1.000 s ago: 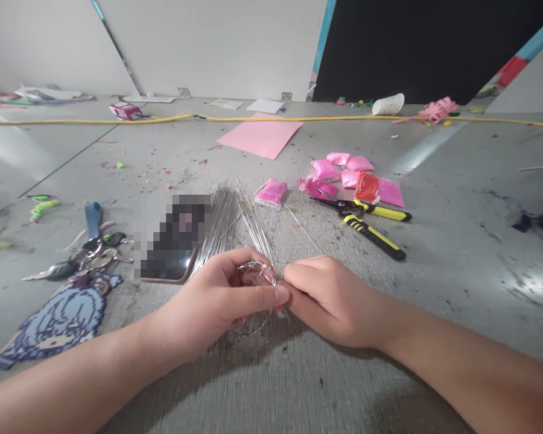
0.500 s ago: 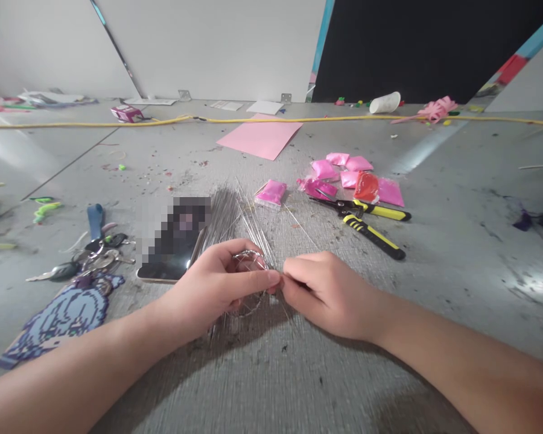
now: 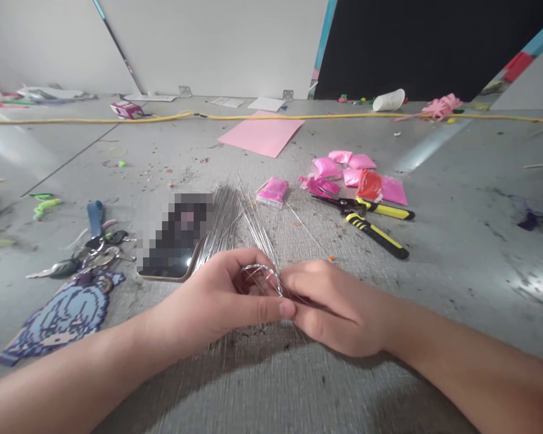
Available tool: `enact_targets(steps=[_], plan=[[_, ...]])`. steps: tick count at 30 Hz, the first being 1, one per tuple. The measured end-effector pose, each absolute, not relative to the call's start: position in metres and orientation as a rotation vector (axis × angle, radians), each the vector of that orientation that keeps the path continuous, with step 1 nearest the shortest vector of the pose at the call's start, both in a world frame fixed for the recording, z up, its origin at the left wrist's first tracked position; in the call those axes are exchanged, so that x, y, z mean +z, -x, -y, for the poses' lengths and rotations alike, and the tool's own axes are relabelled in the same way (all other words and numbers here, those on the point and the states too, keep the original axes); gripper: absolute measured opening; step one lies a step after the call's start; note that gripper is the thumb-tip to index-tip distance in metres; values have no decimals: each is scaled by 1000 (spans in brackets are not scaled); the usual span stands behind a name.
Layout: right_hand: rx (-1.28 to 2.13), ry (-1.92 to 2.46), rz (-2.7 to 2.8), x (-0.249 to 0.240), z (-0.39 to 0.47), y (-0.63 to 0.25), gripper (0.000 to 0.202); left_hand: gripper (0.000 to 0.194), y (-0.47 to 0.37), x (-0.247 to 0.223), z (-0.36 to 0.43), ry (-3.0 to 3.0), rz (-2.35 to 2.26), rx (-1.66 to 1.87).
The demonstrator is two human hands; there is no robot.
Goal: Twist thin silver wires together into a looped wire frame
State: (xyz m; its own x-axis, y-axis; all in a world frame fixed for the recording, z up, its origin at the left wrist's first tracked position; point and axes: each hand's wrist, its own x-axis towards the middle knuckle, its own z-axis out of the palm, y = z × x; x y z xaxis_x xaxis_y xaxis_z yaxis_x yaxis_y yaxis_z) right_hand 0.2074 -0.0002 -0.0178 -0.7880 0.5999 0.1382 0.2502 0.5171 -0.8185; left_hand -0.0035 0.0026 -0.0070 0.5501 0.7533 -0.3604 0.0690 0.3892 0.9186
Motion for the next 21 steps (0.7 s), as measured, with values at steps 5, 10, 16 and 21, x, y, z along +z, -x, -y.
enact_targets(steps=[5, 10, 16, 21], plan=[[1207, 729, 2356, -16, 2, -206, 27, 29, 5, -12, -4, -1081, -888, 539], [1298, 599, 2364, -15, 2, -206, 32, 36, 5, -11, -4, -1041, -868, 472], [1347, 551, 2371, -16, 0, -206, 33, 36, 4, -8, -4, -981, -848, 474], [1344, 515, 2344, -17, -1, -206, 33, 34, 4, -9, -6, -957, -852, 433]])
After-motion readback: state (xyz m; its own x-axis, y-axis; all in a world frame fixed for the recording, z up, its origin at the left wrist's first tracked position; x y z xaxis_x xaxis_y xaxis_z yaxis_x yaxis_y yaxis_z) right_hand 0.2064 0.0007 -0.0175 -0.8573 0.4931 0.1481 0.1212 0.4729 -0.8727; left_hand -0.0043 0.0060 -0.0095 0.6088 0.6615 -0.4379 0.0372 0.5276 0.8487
